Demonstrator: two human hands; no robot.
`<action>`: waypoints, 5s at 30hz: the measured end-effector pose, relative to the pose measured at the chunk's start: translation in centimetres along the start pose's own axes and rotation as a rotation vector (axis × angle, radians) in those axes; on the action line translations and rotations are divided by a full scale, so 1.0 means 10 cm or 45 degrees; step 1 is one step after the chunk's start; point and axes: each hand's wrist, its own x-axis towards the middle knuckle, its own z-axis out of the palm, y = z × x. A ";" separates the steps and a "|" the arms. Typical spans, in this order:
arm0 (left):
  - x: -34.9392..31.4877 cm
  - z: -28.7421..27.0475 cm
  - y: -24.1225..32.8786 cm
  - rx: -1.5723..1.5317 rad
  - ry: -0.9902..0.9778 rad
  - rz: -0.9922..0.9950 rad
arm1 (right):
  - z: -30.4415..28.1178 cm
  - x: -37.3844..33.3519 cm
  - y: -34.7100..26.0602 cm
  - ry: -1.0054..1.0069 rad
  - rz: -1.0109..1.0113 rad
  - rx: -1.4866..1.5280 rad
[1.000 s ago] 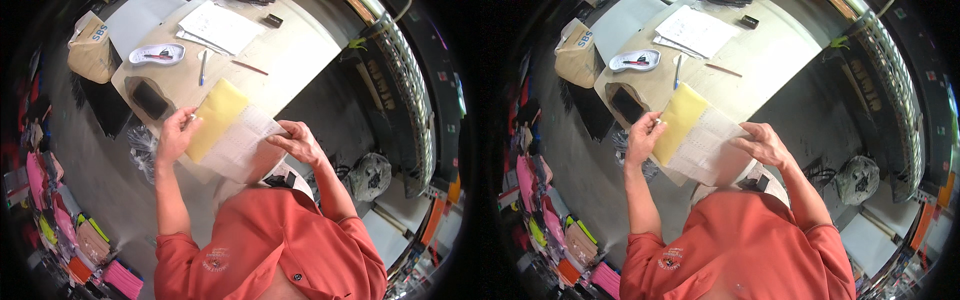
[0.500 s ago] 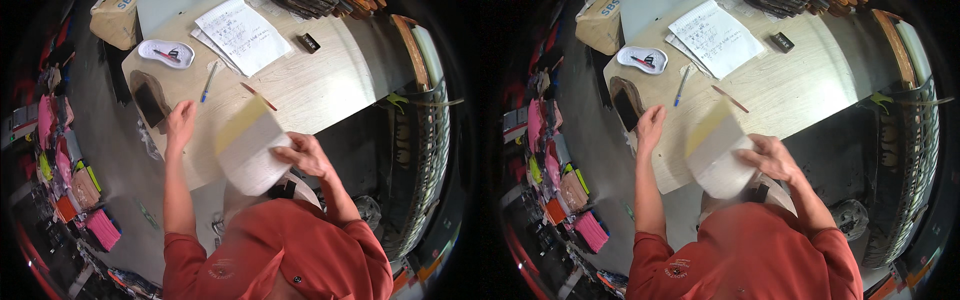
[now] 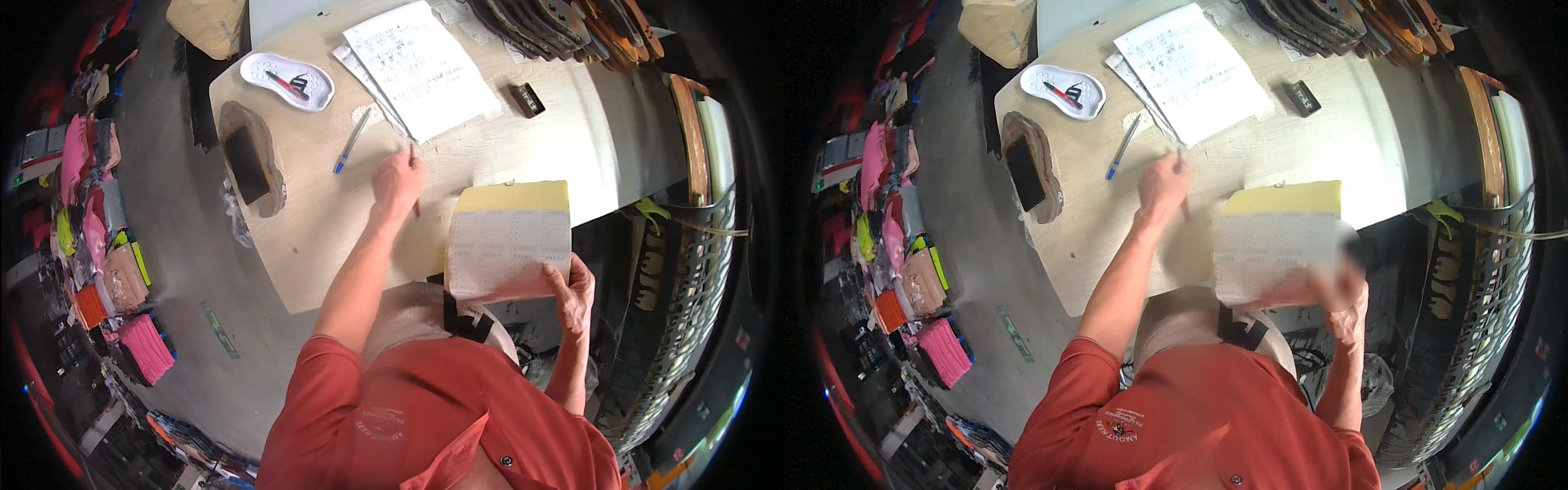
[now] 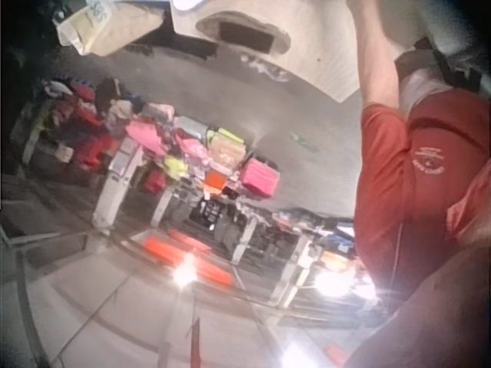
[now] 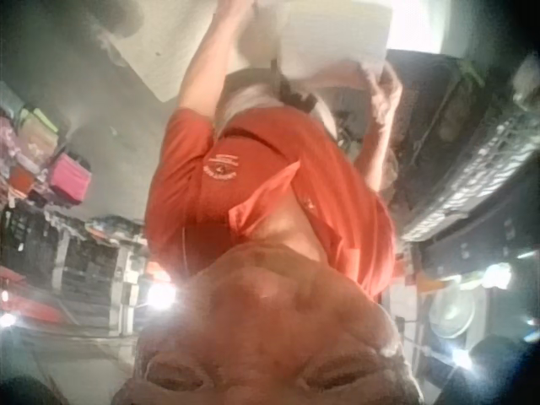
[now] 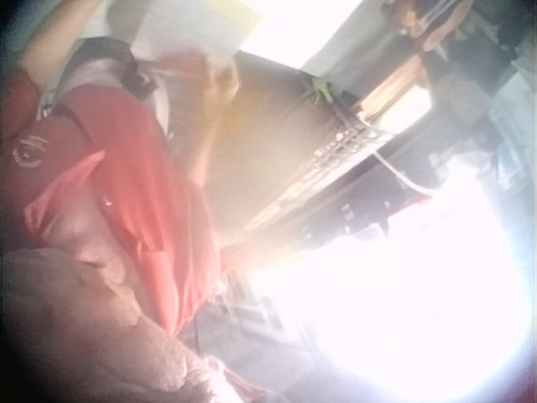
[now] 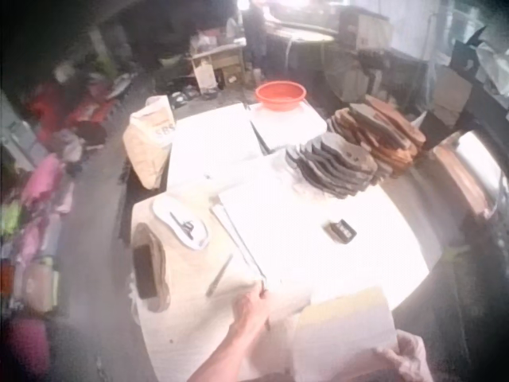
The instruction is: The person writes on a notepad and a sheet of paper, then flips through the notepad pages. They pick up and inspect several shoe soles and a black plastic sheet with cutouts, placing them on a table and a nearby rack.
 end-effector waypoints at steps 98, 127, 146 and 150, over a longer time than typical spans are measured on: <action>-0.06 -0.52 -0.59 -1.718 -0.060 -0.225 | 0.64 1.47 -0.05 -0.409 -0.260 -0.358; -0.14 0.42 -0.97 0.271 0.461 0.400 | -0.38 -2.83 2.37 0.465 0.374 -0.254; -3.23 1.84 4.69 -0.475 0.146 1.714 | -6.62 -2.94 2.68 1.851 0.624 -0.782; -2.85 1.58 5.32 -0.533 0.305 1.573 | -6.55 -2.76 2.92 2.063 0.447 -1.091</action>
